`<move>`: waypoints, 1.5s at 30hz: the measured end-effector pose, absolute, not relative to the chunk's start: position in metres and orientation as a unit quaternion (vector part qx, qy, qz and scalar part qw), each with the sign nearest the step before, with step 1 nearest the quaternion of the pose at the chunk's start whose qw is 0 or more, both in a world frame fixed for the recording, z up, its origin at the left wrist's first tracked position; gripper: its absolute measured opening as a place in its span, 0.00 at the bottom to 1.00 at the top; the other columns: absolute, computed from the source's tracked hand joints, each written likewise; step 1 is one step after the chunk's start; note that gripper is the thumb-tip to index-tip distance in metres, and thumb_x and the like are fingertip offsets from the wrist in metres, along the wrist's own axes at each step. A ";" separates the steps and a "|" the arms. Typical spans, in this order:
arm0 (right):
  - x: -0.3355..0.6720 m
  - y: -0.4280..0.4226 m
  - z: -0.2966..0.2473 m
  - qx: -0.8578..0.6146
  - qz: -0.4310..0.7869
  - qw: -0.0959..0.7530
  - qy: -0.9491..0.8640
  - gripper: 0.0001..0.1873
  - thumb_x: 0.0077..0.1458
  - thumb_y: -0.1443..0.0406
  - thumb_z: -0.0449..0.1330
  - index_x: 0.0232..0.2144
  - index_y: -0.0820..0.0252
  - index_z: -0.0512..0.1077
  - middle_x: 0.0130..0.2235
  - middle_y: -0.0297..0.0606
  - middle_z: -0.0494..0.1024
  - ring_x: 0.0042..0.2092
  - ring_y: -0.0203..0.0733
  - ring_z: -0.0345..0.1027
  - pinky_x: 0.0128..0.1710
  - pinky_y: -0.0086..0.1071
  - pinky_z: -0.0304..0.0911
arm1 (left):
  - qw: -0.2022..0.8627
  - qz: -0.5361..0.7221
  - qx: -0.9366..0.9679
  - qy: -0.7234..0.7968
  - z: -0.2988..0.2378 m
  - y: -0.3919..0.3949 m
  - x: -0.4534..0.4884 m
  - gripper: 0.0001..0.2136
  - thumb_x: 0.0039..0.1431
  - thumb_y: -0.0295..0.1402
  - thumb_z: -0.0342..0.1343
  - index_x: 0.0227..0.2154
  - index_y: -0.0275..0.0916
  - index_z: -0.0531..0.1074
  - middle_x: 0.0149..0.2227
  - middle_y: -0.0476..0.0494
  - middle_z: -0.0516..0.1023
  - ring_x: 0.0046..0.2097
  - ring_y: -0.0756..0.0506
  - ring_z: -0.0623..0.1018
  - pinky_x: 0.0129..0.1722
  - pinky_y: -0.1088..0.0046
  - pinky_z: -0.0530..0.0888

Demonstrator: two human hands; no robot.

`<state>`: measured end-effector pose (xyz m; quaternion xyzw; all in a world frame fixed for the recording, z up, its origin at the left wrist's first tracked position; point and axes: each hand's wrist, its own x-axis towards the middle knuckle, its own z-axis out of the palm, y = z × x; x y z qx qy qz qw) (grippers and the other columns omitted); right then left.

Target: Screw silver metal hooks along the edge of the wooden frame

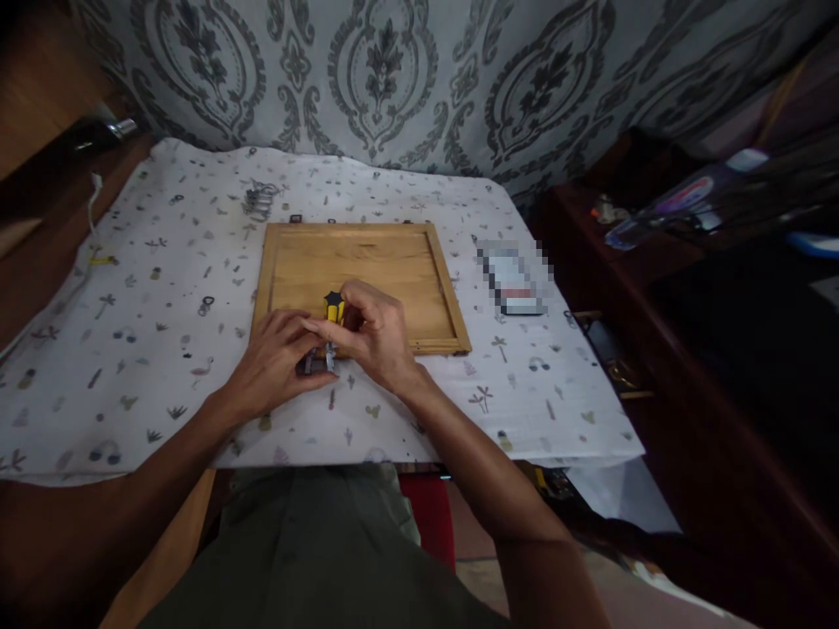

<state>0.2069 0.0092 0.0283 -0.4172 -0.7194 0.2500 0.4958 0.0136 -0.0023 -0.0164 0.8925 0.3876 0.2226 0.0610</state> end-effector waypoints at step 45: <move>0.217 0.002 0.021 -0.444 0.242 0.519 -0.689 0.18 0.60 0.53 0.66 0.27 0.58 0.69 0.26 0.30 0.68 0.25 0.32 0.63 0.24 0.29 0.62 | 0.030 0.222 0.887 0.404 -0.017 -0.004 0.014 0.26 0.52 0.57 0.68 0.41 0.38 0.76 0.47 0.38 0.78 0.55 0.32 0.72 0.58 0.47 0.67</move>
